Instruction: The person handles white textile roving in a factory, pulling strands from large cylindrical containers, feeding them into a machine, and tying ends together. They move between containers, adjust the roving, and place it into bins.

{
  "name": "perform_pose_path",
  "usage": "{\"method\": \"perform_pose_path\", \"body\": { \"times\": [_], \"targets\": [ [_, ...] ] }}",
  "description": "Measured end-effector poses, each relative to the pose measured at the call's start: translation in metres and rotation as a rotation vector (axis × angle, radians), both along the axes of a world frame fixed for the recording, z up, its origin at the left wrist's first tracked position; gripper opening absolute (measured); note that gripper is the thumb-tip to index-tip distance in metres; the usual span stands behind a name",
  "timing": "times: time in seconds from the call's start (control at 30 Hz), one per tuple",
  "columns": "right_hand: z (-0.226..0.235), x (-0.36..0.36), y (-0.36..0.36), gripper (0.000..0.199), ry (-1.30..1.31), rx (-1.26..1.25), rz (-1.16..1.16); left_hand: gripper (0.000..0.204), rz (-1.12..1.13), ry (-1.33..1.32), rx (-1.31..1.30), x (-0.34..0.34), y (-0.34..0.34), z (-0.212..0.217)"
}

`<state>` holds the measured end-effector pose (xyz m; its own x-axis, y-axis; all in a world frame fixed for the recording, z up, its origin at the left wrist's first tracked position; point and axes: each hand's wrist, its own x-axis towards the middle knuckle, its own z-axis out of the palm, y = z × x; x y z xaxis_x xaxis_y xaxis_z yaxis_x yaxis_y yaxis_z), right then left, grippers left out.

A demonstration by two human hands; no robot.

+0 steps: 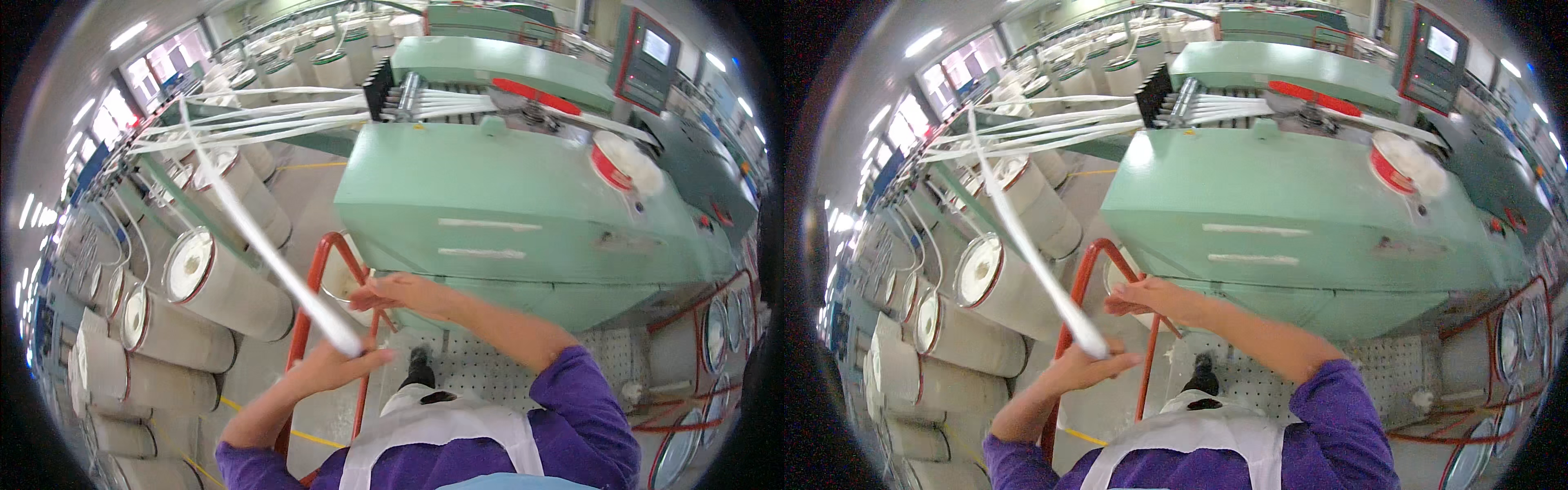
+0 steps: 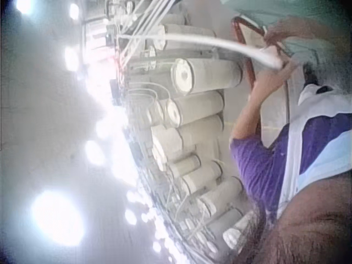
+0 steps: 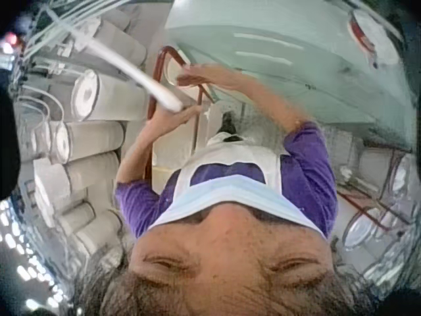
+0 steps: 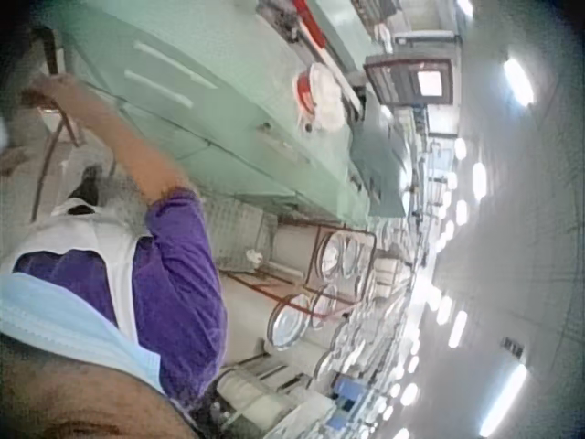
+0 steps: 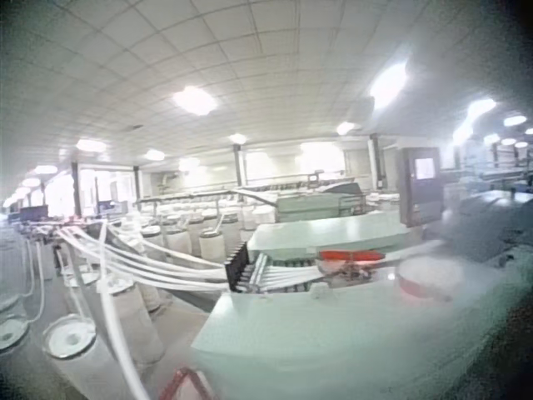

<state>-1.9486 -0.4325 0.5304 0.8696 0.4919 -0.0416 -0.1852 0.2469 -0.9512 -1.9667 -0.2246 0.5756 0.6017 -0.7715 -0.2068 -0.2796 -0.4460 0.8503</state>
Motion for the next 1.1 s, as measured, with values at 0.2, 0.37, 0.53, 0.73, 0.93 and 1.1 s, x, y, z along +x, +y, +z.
{"method": "perform_pose_path", "body": {
  "times": [0.2,0.37,0.53,0.73,0.93,1.1],
  "targets": [
    [0.103,0.092,-0.034,0.027,0.145,0.008,0.123,0.039,-0.284,0.263,-0.102,0.089,-0.080,0.006],
    [0.190,0.157,-0.156,0.035,-0.332,-0.187,-0.478,0.035,-0.235,0.560,-0.296,0.186,-0.092,0.021],
    [0.229,0.227,-0.292,0.028,-0.354,-0.083,-0.860,0.042,-0.255,0.537,-0.169,0.256,-0.111,0.023],
    [0.192,0.309,-0.397,0.024,-0.193,0.020,-1.164,0.037,-0.195,0.366,-0.212,0.290,-0.135,0.024],
    [0.146,0.353,-0.433,0.021,-0.114,0.096,-1.174,0.031,-0.030,0.272,-0.197,0.301,-0.123,0.022],
    [0.128,0.370,-0.446,0.020,-0.062,0.183,-1.209,0.036,0.157,0.206,-0.170,0.319,-0.120,0.023]
  ]
}}
